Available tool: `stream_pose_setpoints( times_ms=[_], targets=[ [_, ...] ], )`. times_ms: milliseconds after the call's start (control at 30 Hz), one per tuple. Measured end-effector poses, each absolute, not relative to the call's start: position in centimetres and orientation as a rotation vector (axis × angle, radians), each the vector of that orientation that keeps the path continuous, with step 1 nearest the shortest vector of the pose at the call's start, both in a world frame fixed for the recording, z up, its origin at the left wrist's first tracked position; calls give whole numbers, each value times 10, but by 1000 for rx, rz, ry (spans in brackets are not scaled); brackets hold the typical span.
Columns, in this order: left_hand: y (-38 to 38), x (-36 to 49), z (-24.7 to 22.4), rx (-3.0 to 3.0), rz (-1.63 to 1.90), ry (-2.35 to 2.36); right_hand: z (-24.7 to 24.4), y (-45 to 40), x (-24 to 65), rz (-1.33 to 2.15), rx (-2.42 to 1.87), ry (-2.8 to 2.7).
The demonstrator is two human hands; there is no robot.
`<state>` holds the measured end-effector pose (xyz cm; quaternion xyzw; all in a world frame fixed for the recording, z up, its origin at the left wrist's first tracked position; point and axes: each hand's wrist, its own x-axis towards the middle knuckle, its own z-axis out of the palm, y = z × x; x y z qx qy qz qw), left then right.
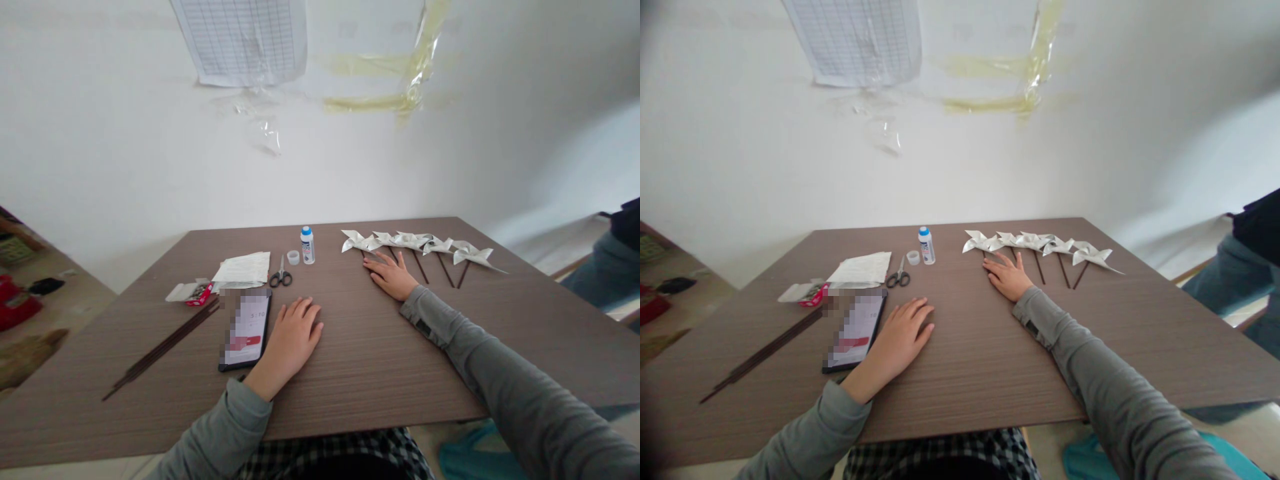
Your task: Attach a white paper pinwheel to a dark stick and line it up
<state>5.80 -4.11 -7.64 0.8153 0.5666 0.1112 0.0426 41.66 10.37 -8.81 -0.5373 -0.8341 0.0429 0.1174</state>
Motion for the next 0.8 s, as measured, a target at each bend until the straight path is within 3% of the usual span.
stream_pose_setpoints(
  times_ms=[367, 800],
  targets=[
    [-36, 60, -80, 2477, 338, 1723, -95, 97, 414, 108, -1401, -2344],
    [-34, 59, -87, 2504, 407, 1721, -101, 38, 354, 450, -1069, -2616]
  ],
)
